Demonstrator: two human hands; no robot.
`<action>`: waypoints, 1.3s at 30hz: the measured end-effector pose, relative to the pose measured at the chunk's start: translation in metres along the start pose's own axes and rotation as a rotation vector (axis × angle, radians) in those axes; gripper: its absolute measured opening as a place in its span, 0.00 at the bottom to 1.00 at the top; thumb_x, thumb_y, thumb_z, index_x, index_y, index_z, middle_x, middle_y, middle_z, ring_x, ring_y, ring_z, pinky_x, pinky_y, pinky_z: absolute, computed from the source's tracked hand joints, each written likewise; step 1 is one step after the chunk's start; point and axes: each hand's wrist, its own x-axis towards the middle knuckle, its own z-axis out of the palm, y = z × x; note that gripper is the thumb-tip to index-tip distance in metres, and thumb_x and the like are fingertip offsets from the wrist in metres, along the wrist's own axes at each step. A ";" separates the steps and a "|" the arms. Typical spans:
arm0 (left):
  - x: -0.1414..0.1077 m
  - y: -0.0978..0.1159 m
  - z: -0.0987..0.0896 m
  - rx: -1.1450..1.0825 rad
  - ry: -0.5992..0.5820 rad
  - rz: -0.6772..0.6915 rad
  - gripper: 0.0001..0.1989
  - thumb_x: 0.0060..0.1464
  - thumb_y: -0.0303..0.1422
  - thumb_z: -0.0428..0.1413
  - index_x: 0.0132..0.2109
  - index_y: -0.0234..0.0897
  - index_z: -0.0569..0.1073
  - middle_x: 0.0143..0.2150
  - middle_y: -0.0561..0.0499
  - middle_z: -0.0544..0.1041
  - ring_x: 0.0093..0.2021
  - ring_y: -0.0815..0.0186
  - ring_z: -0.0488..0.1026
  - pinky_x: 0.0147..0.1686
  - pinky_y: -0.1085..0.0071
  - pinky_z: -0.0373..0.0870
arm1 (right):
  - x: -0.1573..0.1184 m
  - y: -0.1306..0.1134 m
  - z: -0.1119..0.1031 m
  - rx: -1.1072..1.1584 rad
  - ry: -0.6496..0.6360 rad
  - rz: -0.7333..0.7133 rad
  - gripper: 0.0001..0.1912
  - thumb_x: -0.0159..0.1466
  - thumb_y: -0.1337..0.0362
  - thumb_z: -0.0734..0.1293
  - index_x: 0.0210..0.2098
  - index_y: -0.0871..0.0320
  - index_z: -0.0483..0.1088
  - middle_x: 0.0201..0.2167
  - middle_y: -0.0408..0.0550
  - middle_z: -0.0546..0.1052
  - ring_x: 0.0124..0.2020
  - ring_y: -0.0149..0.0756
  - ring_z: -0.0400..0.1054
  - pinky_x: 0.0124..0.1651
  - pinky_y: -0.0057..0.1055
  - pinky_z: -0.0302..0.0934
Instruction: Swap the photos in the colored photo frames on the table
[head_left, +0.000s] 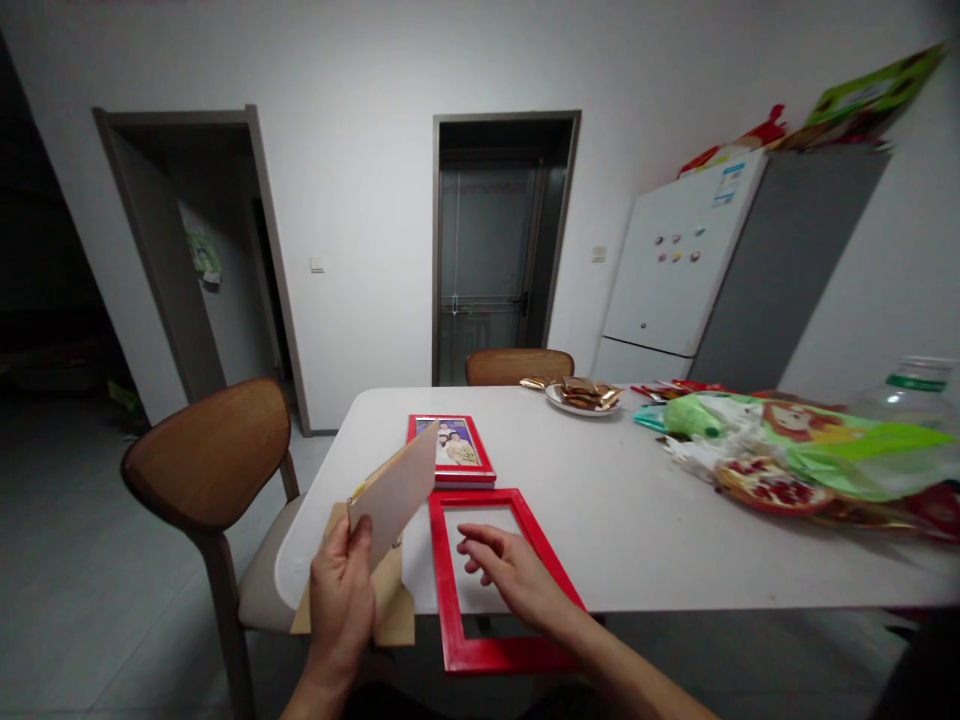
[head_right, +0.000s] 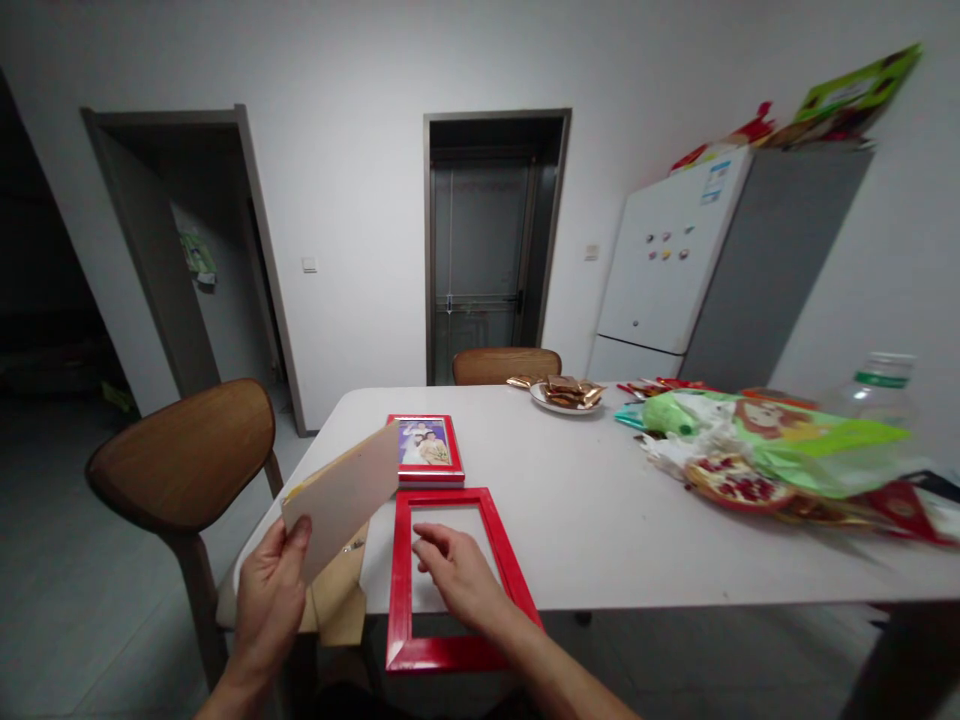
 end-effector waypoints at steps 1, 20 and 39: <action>-0.004 0.003 0.008 -0.147 -0.010 -0.066 0.19 0.51 0.42 0.48 0.45 0.34 0.68 0.37 0.48 0.77 0.40 0.59 0.72 0.41 0.64 0.68 | 0.001 0.001 0.004 0.136 0.003 0.063 0.19 0.54 0.55 0.61 0.41 0.60 0.67 0.35 0.51 0.73 0.31 0.34 0.68 0.31 0.31 0.61; -0.057 -0.056 0.036 0.465 -0.621 0.225 0.24 0.39 0.23 0.53 0.48 0.36 0.66 0.55 0.40 0.63 0.56 0.54 0.58 0.53 0.53 0.56 | 0.029 0.028 -0.063 0.050 0.176 0.219 0.18 0.53 0.69 0.54 0.42 0.63 0.65 0.25 0.47 0.76 0.25 0.35 0.70 0.27 0.28 0.62; -0.047 -0.041 0.016 0.765 -0.806 0.266 0.26 0.43 0.29 0.52 0.52 0.31 0.63 0.58 0.38 0.57 0.58 0.56 0.52 0.55 0.56 0.52 | 0.028 0.033 -0.054 -1.252 0.251 0.061 0.18 0.57 0.57 0.56 0.40 0.62 0.66 0.38 0.58 0.69 0.38 0.43 0.64 0.36 0.33 0.55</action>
